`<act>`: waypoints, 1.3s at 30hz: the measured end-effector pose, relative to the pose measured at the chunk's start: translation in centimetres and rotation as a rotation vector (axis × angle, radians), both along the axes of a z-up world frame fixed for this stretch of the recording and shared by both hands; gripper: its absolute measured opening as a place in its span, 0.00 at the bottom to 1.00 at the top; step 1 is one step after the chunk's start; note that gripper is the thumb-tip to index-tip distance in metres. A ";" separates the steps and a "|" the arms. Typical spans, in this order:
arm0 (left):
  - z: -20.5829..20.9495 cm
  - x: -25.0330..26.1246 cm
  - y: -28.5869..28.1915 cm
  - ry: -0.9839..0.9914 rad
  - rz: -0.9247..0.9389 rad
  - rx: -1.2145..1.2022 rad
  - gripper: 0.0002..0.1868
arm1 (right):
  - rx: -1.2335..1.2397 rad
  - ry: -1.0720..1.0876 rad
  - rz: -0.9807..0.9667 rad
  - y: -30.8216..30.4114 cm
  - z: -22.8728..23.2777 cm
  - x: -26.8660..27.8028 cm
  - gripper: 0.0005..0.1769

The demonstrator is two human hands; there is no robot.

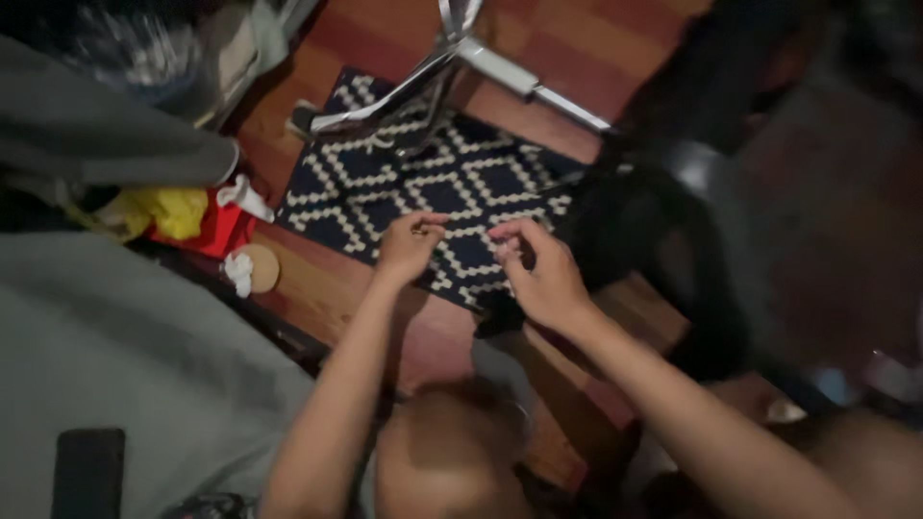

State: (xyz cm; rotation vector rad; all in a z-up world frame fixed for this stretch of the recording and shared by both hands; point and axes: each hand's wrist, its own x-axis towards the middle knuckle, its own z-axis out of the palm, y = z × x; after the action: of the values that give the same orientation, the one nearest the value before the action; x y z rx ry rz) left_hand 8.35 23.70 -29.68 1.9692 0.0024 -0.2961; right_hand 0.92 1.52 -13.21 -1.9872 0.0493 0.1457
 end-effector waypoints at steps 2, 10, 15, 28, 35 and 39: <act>7.8 0.3 -2.2 -0.052 -0.143 -0.017 0.12 | -0.023 -0.181 0.054 -2.3 4.7 -0.8 0.13; 22.4 -6.4 -19.2 0.025 -0.312 0.239 0.28 | 0.093 0.062 -0.168 -24.2 10.2 -2.9 0.13; 20.1 -9.5 -27.3 -0.098 0.098 0.013 0.33 | -0.192 0.276 -0.325 -36.0 4.7 -2.3 0.22; 21.5 -9.2 -34.4 -0.197 0.600 -0.054 0.39 | -0.671 -0.195 -0.508 -42.2 6.5 -6.5 0.10; 22.9 -7.7 -35.9 -0.195 0.605 -0.331 0.31 | -0.783 -0.186 -0.389 -47.8 3.6 -5.0 0.11; 23.7 -7.9 -35.6 -0.238 0.626 -0.226 0.24 | -0.738 -0.247 -0.277 -48.2 1.9 5.2 0.18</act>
State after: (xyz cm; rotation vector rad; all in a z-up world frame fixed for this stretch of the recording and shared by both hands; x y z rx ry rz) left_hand 0.43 -11.95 -5.96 1.6708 0.4064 0.3335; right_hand 6.11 -46.70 -11.36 -2.6892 0.2464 -0.3472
